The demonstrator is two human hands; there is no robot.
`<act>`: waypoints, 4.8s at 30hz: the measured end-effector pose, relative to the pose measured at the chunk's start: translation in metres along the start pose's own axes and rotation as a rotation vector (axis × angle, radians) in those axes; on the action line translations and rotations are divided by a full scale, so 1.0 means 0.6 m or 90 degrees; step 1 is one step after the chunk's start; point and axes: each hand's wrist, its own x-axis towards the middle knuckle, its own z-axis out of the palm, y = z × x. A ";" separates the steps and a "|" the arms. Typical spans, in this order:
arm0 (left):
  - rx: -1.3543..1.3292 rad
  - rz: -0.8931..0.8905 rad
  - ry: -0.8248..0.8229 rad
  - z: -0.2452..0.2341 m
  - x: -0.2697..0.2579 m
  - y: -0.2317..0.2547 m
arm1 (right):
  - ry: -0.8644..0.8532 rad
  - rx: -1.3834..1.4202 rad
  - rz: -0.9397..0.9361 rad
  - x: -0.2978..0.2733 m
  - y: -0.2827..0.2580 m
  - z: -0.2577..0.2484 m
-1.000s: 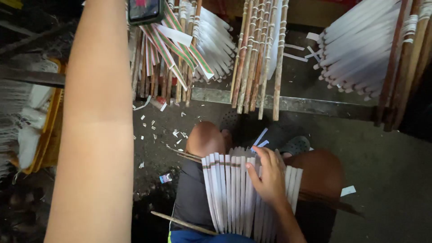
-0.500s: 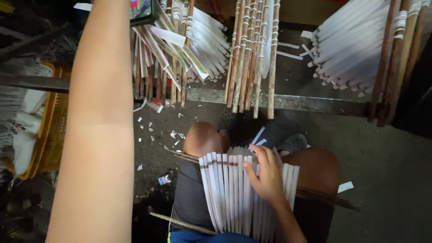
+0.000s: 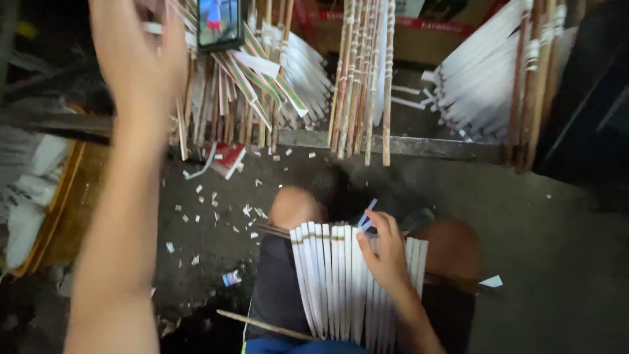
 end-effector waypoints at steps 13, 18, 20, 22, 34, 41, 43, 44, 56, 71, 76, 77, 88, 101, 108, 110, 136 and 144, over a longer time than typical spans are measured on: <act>-0.508 -0.407 -1.359 -0.401 -0.370 0.495 | 0.562 0.073 -0.073 0.123 -0.137 -0.478; -0.622 -0.187 -1.030 -0.375 -0.492 0.512 | 0.435 -0.050 -0.035 0.214 -0.060 -0.504; -0.545 -0.063 -1.064 -0.335 -0.582 0.527 | 0.472 -0.111 0.065 0.232 -0.030 -0.495; -0.493 -0.087 -1.102 -0.329 -0.611 0.548 | 0.475 -0.101 0.074 0.235 -0.055 -0.485; -0.699 0.087 -1.016 -0.340 -0.630 0.558 | 0.601 -0.191 -0.173 0.172 -0.057 -0.437; -0.659 0.071 -1.276 -0.343 -0.599 0.561 | 0.609 -0.195 -0.230 0.139 -0.012 -0.455; -0.671 0.074 -1.254 -0.349 -0.603 0.557 | 0.553 -0.128 -0.216 0.152 -0.095 -0.463; -0.679 0.080 -1.230 -0.351 -0.604 0.552 | 0.500 -0.062 -0.202 0.158 -0.136 -0.466; -0.790 -0.401 -0.848 -0.391 -0.539 0.551 | 0.484 -0.030 -0.256 0.170 -0.148 -0.451; -1.323 -0.803 0.038 -0.337 -0.315 0.535 | -0.136 0.179 -0.099 -0.127 -0.227 -0.113; -1.098 -0.655 -0.037 -0.369 -0.312 0.536 | -0.122 0.072 -0.113 -0.118 -0.255 -0.078; -0.986 -0.597 -0.065 -0.376 -0.310 0.535 | -0.099 -0.018 -0.134 -0.116 -0.251 -0.068; -1.065 -0.693 -0.239 -0.351 -0.369 0.491 | -0.143 0.012 -0.058 -0.114 -0.235 -0.074; -0.328 -0.126 -0.560 -0.291 -0.522 0.592 | -0.036 0.105 0.008 -0.125 -0.079 -0.126; -0.376 -0.288 -0.854 -0.317 -0.438 0.609 | -0.030 -0.035 -0.093 -0.116 -0.031 -0.128; -0.541 -0.400 -0.856 -0.347 -0.382 0.574 | -0.020 -0.032 -0.073 -0.113 -0.016 -0.128; -1.167 -0.818 -0.479 -0.281 -0.454 0.544 | -0.175 -0.014 -0.117 -0.080 -0.127 -0.120; -1.391 -0.743 -0.556 -0.244 -0.505 0.519 | -0.220 -0.116 -0.072 -0.090 -0.147 -0.119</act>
